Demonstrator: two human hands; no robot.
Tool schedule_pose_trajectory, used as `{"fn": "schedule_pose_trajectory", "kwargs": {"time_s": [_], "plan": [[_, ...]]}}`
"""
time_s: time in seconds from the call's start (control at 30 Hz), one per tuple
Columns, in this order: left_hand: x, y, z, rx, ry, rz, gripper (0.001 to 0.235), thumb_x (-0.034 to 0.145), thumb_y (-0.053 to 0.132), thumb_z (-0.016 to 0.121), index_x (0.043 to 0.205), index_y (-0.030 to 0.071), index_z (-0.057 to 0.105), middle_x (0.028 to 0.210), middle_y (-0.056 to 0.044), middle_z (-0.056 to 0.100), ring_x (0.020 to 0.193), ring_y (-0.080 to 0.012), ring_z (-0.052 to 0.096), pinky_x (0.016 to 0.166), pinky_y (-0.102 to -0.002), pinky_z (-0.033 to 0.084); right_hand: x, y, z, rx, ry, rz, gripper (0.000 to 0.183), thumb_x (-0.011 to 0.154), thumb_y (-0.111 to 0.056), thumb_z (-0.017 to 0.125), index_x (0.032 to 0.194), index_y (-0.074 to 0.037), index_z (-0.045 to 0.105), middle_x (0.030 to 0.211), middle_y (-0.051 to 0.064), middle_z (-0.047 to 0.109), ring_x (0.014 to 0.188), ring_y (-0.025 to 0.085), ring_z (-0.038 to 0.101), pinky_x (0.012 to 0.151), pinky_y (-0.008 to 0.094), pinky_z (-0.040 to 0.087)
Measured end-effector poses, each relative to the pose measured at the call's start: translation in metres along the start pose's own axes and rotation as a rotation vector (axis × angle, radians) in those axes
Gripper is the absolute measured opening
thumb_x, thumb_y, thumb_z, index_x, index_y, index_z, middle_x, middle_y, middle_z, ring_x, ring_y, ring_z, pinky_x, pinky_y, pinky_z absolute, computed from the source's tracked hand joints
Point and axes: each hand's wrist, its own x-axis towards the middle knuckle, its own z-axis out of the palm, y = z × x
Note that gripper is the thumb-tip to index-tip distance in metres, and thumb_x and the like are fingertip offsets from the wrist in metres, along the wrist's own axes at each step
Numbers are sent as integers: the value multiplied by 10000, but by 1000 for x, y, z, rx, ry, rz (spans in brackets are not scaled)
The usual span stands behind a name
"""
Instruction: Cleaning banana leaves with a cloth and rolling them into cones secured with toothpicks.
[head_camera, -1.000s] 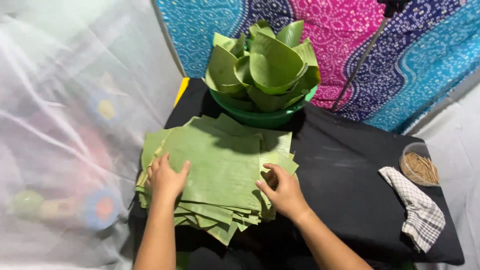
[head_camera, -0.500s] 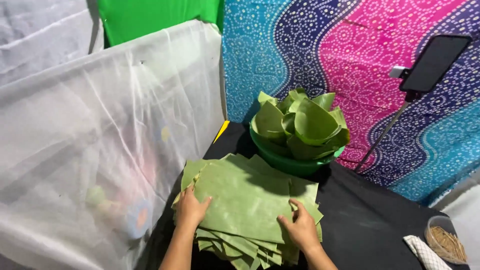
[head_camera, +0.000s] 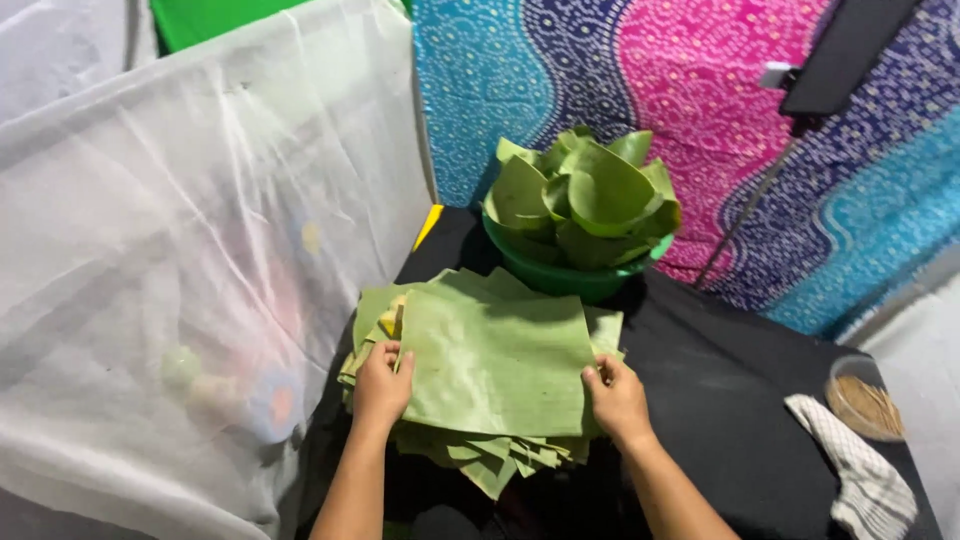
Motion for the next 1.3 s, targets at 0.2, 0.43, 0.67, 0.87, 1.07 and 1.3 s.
{"fn": "schedule_pose_trajectory", "kwargs": {"time_s": [0.2, 0.43, 0.67, 0.87, 1.07, 1.3], "plan": [[-46, 80, 40, -130, -23, 201, 203, 966, 322, 627, 1048, 148, 690, 808, -44, 763, 719, -280, 695, 718, -434, 541, -21, 24, -102, 152, 201, -81, 150, 957, -164, 686, 1044, -151, 807, 722, 86, 714, 700, 199, 630, 680, 383, 524], [-118, 154, 154, -218, -212, 299, 203, 971, 291, 625, 994, 102, 698, 758, -142, 752, 716, -367, 734, 667, -459, 549, -54, 123, -247, 144, 361, 41, 132, 1010, -169, 678, 1074, -147, 791, 763, 64, 718, 721, 180, 641, 701, 356, 519], [-172, 158, 264, -30, -445, 234, 266, 964, 362, 598, 1036, 117, 673, 899, -154, 785, 937, -405, 739, 810, -514, 574, -55, 259, -291, -17, 431, 229, 197, 973, -304, 722, 1102, -170, 788, 915, 81, 785, 888, 291, 732, 785, 440, 541], [-183, 153, 294, 217, -526, 274, 270, 961, 339, 616, 1039, 93, 693, 936, -178, 781, 955, -414, 741, 800, -517, 589, -60, 305, -295, -235, 480, 143, 215, 951, -277, 731, 1096, -136, 802, 1028, 162, 762, 998, 404, 711, 863, 484, 556], [-201, 153, 299, 385, -592, 338, 364, 962, 299, 556, 1206, 46, 651, 1069, -233, 745, 1003, -442, 721, 840, -551, 587, -73, 292, -297, -134, 567, 38, 472, 949, 19, 694, 1413, -36, 626, 1254, 324, 575, 974, 464, 691, 891, 507, 549], [-207, 153, 306, 372, -489, 410, 368, 1022, 327, 444, 1101, 38, 659, 952, -208, 729, 930, -440, 724, 804, -561, 587, -39, 344, -315, -190, 483, 327, 534, 853, -268, 826, 1367, -281, 681, 993, 79, 730, 868, 234, 717, 778, 384, 560]]}}
